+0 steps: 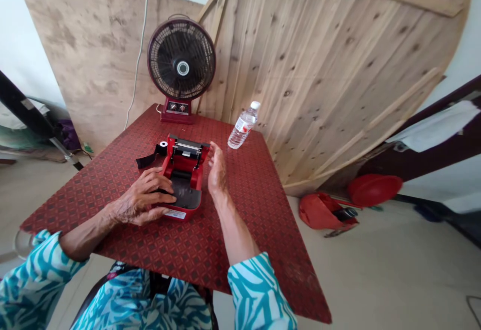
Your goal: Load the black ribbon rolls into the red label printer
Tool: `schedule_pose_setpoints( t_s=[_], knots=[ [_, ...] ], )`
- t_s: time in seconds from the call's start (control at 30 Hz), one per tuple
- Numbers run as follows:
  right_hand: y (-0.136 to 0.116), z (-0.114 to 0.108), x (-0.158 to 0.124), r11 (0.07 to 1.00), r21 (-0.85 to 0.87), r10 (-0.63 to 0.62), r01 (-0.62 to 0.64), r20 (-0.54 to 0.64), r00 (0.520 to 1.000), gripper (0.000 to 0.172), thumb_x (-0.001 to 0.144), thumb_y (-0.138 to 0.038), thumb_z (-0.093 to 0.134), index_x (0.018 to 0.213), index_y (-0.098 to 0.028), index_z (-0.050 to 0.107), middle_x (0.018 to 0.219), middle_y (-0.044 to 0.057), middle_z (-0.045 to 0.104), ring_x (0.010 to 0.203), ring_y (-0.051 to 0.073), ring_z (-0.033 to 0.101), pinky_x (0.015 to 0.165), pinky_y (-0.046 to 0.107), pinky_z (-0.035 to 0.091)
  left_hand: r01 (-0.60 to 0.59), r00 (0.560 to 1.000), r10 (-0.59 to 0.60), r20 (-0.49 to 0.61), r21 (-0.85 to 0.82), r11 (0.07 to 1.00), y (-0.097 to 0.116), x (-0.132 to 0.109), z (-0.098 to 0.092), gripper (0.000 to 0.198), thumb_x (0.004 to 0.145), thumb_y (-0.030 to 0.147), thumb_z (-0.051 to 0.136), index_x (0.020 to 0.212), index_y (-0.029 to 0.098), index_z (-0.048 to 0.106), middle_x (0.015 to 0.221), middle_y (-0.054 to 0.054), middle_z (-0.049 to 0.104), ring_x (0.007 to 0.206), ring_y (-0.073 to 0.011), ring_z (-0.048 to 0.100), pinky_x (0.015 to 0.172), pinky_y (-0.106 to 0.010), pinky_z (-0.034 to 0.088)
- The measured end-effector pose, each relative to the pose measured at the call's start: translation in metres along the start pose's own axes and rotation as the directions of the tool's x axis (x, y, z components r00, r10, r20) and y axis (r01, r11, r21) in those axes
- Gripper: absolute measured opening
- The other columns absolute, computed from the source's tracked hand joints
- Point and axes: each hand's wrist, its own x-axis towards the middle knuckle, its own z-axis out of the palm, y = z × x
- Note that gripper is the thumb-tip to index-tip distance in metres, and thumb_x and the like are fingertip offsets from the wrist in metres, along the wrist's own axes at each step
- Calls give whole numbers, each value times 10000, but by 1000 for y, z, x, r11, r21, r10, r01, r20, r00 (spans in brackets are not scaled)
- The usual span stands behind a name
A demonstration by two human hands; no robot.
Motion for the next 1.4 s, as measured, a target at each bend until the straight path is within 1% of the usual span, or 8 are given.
schedule_pose_setpoints(
  t_s=[0.1, 0.27, 0.43, 0.63, 0.77, 1.07, 1.23, 1.4],
  knots=[
    [-7, -3, -1, 999, -8, -32, 32, 25, 999, 511, 826, -661, 392, 963, -260, 678, 1122, 28, 682, 1060, 201, 595, 934, 387, 406, -19, 999, 20, -26, 11, 1000, 0, -4, 1, 205, 875, 297, 607, 1046, 205, 676, 1012, -74, 692, 1062, -220, 605, 1084, -479, 345],
    [-1, -24, -46, 960, -156, -218, 232, 101, 971, 347, 859, -508, 515, 790, -231, 711, 1209, 35, 637, 1191, 210, 532, 1045, 388, 338, -25, 998, 27, -58, 41, 999, 1, -6, 2, 201, 864, 293, 624, 1038, 208, 679, 1042, -81, 685, 1113, -240, 578, 1091, -498, 341],
    [12, -30, -74, 980, -121, -148, 155, 67, 987, 222, 817, -428, 619, 831, -228, 713, 1237, 56, 611, 1198, 230, 524, 1056, 424, 343, 19, 995, -14, -101, 45, 999, 0, -10, 2, 269, 888, 386, 586, 1079, 214, 665, 1163, -112, 642, 1201, -278, 521, 1057, -495, 375],
    [17, -25, -74, 997, -20, -70, 71, 33, 997, 268, 800, -406, 647, 1008, -241, 687, 1231, 51, 617, 1201, 226, 531, 1092, 451, 333, 304, 944, -287, -162, 87, 949, -8, -13, 0, 406, 958, 465, 425, 1151, 176, 634, 1204, -144, 604, 1153, -278, 522, 990, -472, 396],
    [16, -25, -75, 1000, 15, 1, -2, 55, 998, 355, 805, -399, 637, 1129, -255, 634, 1230, 47, 630, 1168, 224, 561, 1071, 461, 376, 307, 944, -292, -157, 87, 948, -9, -13, 2, 387, 965, 447, 425, 1111, 167, 647, 1171, -141, 613, 1143, -275, 525, 976, -466, 400],
    [17, -28, -80, 999, -40, -26, 29, 85, 996, 366, 858, -391, 571, 1208, -286, 590, 1317, 31, 588, 1227, 211, 533, 1088, 448, 371, 327, 930, -316, -185, 31, 945, -10, -14, 8, 344, 982, 394, 416, 1064, 174, 668, 1146, -127, 622, 1114, -250, 545, 956, -443, 420],
    [33, -23, -86, 1000, -5, 9, -9, 9, 1000, 461, 875, -483, 493, 1278, -267, 549, 1321, 41, 592, 1181, 211, 558, 1022, 423, 425, 428, 886, -433, -165, -72, 901, -7, -13, 5, 390, 1002, 391, 359, 1066, 187, 685, 1153, -118, 614, 1104, -229, 552, 951, -423, 445],
    [44, -20, -90, 996, -35, 87, -88, -40, 995, 477, 854, -514, 510, 1232, -234, 589, 1190, 48, 673, 1054, 208, 614, 924, 385, 469, 520, 819, -553, -153, -210, 828, -5, -12, 6, 315, 971, 393, 447, 1046, 191, 677, 1152, -107, 614, 1107, -225, 566, 965, -418, 464]
  ],
)
